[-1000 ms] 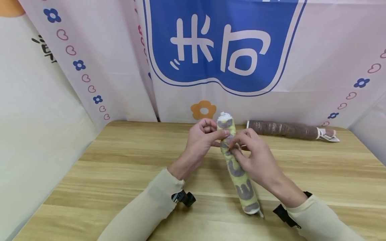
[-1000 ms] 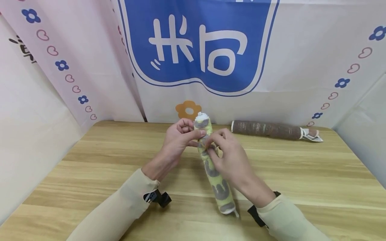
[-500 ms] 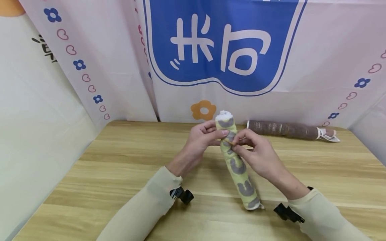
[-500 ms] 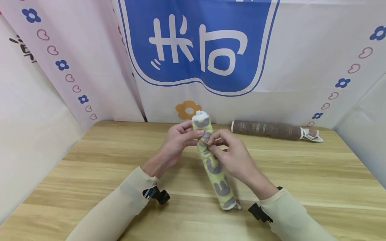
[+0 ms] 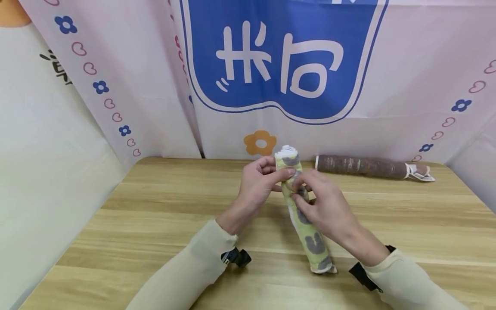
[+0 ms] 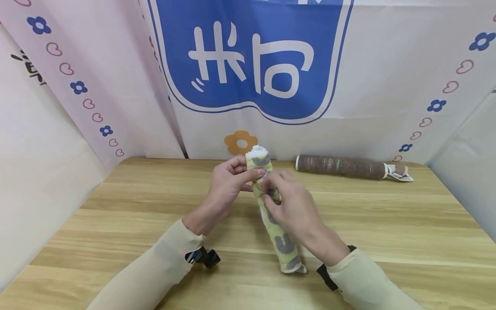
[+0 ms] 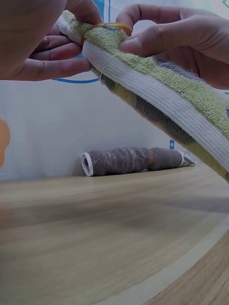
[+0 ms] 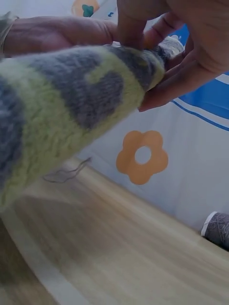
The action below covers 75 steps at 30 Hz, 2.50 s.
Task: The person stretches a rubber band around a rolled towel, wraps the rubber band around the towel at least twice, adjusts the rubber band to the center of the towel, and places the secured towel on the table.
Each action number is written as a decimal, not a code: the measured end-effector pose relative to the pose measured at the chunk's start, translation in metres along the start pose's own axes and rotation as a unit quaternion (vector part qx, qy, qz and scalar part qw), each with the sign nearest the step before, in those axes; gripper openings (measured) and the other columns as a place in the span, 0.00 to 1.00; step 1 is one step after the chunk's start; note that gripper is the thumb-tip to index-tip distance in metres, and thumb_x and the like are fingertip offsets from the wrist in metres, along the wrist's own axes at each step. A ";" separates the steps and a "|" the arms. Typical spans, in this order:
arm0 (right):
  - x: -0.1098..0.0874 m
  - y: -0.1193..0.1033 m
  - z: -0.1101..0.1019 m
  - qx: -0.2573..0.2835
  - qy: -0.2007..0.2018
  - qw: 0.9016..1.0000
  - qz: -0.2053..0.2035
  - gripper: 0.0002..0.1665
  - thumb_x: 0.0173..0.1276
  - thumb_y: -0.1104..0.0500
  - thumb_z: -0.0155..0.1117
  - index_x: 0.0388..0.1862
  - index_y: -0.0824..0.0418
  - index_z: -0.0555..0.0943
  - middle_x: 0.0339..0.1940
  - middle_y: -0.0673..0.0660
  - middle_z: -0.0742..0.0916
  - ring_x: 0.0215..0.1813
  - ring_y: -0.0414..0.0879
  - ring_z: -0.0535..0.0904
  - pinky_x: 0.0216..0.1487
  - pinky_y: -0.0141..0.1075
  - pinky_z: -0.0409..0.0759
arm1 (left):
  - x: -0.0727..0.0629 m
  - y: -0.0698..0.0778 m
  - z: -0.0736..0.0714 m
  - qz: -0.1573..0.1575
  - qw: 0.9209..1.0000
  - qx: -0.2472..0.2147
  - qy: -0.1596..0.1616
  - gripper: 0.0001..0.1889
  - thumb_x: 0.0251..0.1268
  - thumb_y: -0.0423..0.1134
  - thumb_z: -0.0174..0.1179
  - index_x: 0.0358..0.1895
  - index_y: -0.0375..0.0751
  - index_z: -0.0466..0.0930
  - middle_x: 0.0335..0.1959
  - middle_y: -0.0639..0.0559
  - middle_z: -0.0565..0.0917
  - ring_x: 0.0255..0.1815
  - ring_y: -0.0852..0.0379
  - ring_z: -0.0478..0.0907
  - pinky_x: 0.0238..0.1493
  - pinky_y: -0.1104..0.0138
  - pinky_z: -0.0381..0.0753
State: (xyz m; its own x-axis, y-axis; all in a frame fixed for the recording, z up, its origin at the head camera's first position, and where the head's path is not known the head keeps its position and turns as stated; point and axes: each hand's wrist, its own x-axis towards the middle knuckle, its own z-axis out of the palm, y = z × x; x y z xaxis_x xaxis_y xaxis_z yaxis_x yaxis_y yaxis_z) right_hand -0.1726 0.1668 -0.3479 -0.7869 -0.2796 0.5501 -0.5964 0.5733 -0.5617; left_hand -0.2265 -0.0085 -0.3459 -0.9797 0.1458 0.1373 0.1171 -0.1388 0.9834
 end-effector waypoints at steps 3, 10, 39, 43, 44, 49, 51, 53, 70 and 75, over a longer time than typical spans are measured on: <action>0.000 0.002 0.000 0.016 0.007 1.000 -0.007 0.16 0.64 0.80 0.70 0.39 0.61 0.81 0.44 0.56 0.85 0.43 0.51 0.84 0.33 0.34 0.87 | 0.001 0.000 -0.001 0.003 1.000 -0.004 -0.008 0.15 0.62 0.34 0.76 0.49 0.35 0.84 0.41 0.45 0.89 0.38 0.55 0.86 0.36 0.62 0.89; 0.005 0.006 -0.010 0.198 -0.027 0.972 0.121 0.10 0.72 0.74 0.68 0.43 0.63 0.78 0.50 0.62 0.84 0.49 0.56 0.87 0.39 0.40 0.86 | 0.009 -0.005 -0.010 0.001 0.991 -0.058 -0.120 0.18 0.73 0.33 0.63 0.62 0.31 0.77 0.51 0.45 0.87 0.48 0.55 0.85 0.50 0.61 0.86; 0.002 -0.003 -0.004 0.109 0.001 0.991 0.071 0.13 0.70 0.78 0.66 0.39 0.61 0.81 0.47 0.57 0.84 0.48 0.51 0.86 0.41 0.38 0.87 | 0.008 -0.002 -0.009 -0.036 0.993 -0.079 -0.079 0.21 0.68 0.34 0.69 0.62 0.34 0.78 0.47 0.47 0.86 0.43 0.55 0.85 0.43 0.63 0.88; 0.004 -0.002 -0.010 0.212 -0.026 0.965 0.155 0.09 0.72 0.76 0.66 0.43 0.65 0.79 0.49 0.63 0.86 0.48 0.51 0.87 0.41 0.39 0.87 | 0.013 -0.006 -0.017 -0.039 0.984 -0.092 -0.150 0.24 0.75 0.34 0.61 0.71 0.29 0.75 0.52 0.45 0.85 0.44 0.56 0.84 0.43 0.65 0.86; 0.005 -0.002 -0.011 0.233 -0.033 0.957 0.171 0.08 0.73 0.75 0.65 0.44 0.66 0.79 0.49 0.64 0.86 0.48 0.50 0.87 0.40 0.40 0.87 | 0.013 -0.006 -0.018 -0.041 0.983 -0.088 -0.154 0.24 0.76 0.34 0.61 0.70 0.29 0.75 0.51 0.45 0.86 0.43 0.56 0.84 0.43 0.66 0.86; 0.007 -0.002 -0.012 0.240 -0.054 0.947 0.209 0.07 0.76 0.69 0.65 0.49 0.68 0.79 0.52 0.65 0.85 0.48 0.50 0.87 0.44 0.43 0.89 | 0.014 -0.006 -0.015 -0.033 0.992 -0.063 -0.106 0.19 0.69 0.31 0.70 0.60 0.30 0.82 0.43 0.49 0.88 0.38 0.57 0.85 0.39 0.67 0.86; 0.007 -0.003 -0.012 0.208 -0.056 0.953 0.213 0.10 0.75 0.62 0.69 0.49 0.65 0.79 0.53 0.64 0.85 0.48 0.51 0.87 0.45 0.44 0.88 | 0.012 -0.005 -0.012 -0.026 0.995 -0.056 -0.082 0.17 0.67 0.31 0.72 0.57 0.32 0.84 0.41 0.49 0.88 0.37 0.57 0.84 0.38 0.67 0.86; 0.005 -0.004 -0.010 0.178 -0.055 0.960 0.208 0.15 0.74 0.57 0.74 0.50 0.62 0.79 0.53 0.62 0.86 0.49 0.53 0.87 0.44 0.44 0.87 | 0.010 -0.003 -0.010 -0.022 0.997 -0.050 -0.062 0.16 0.65 0.31 0.74 0.53 0.34 0.84 0.39 0.49 0.87 0.37 0.57 0.83 0.36 0.67 0.86; 0.003 -0.003 -0.007 0.155 0.001 0.982 0.106 0.11 0.73 0.77 0.64 0.44 0.63 0.80 0.54 0.61 0.82 0.52 0.58 0.86 0.44 0.40 0.88 | 0.012 -0.001 -0.015 -0.040 0.990 -0.062 -0.122 0.22 0.72 0.34 0.66 0.66 0.32 0.77 0.53 0.42 0.87 0.45 0.54 0.85 0.42 0.64 0.87; 0.005 -0.002 -0.011 0.208 -0.025 0.962 0.175 0.07 0.74 0.70 0.67 0.47 0.63 0.80 0.55 0.62 0.84 0.53 0.56 0.87 0.46 0.39 0.85 | 0.015 -0.002 -0.021 -0.036 0.985 -0.058 -0.156 0.23 0.73 0.30 0.64 0.68 0.28 0.76 0.51 0.43 0.87 0.42 0.55 0.85 0.40 0.66 0.85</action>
State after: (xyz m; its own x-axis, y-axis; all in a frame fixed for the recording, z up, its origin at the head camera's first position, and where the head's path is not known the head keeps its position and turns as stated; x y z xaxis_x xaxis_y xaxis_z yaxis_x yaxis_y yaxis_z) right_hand -0.1731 0.1726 -0.3370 -0.9513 -0.1685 0.2582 -0.2977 0.2845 -0.9113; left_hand -0.2451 -0.0266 -0.3484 -0.8850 0.4512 0.1154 0.0125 -0.2247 0.9743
